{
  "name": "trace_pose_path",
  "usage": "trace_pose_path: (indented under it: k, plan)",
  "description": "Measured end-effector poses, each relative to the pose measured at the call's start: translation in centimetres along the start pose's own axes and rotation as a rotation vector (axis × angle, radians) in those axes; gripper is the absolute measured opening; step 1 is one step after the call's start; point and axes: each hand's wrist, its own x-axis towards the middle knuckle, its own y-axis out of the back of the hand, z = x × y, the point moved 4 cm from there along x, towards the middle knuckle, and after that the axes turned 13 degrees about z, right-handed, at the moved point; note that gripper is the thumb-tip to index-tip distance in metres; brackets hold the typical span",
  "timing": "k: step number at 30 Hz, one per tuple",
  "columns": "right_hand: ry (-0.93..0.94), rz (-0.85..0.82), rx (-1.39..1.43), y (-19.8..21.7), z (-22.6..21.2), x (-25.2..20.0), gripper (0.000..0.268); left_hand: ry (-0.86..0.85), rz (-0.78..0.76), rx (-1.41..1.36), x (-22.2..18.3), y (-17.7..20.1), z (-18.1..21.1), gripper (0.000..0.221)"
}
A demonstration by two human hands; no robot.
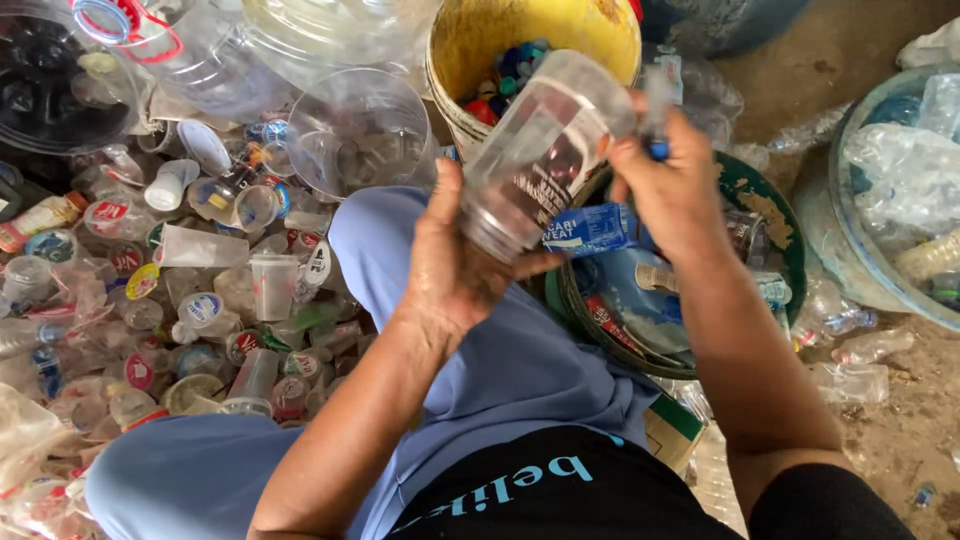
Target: Sorting and cleaning plastic bottles for recycling by removing caps and labels using a small knife
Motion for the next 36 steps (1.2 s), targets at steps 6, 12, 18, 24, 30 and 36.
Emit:
trace_pose_path:
  k: [6, 12, 18, 24, 30, 36]
  plan:
    - [0.306, 0.157, -0.473, -1.5, -2.6, -0.4, 0.077, -0.089, -0.469, -0.186, 0.8, 0.7, -1.4, 0.072]
    - [0.600, -0.096, -0.688, -5.2, -6.8, -6.4, 0.062, -0.256, -0.432, -0.205, -0.9, -0.1, -1.6, 0.067]
    - [0.567, -0.103, -0.665, -5.6, -7.2, -7.0, 0.058, -0.252, -0.371, -0.187, -1.8, -1.1, -1.7, 0.071]
    - [0.532, -0.063, -0.637, -4.6, -6.6, -7.4, 0.053, -0.275, -0.319, -0.127, -3.1, -2.5, -2.5, 0.074]
    - [0.452, -0.006, -0.385, -4.4, -4.8, -7.1, 0.037, -0.254, 0.025, -0.365, -3.9, -3.3, -2.7, 0.072]
    - [0.404, -0.096, -0.299, -4.2, -6.8, -7.5, 0.046, -0.381, 0.038, -0.369, -5.0, -4.1, -2.0, 0.077]
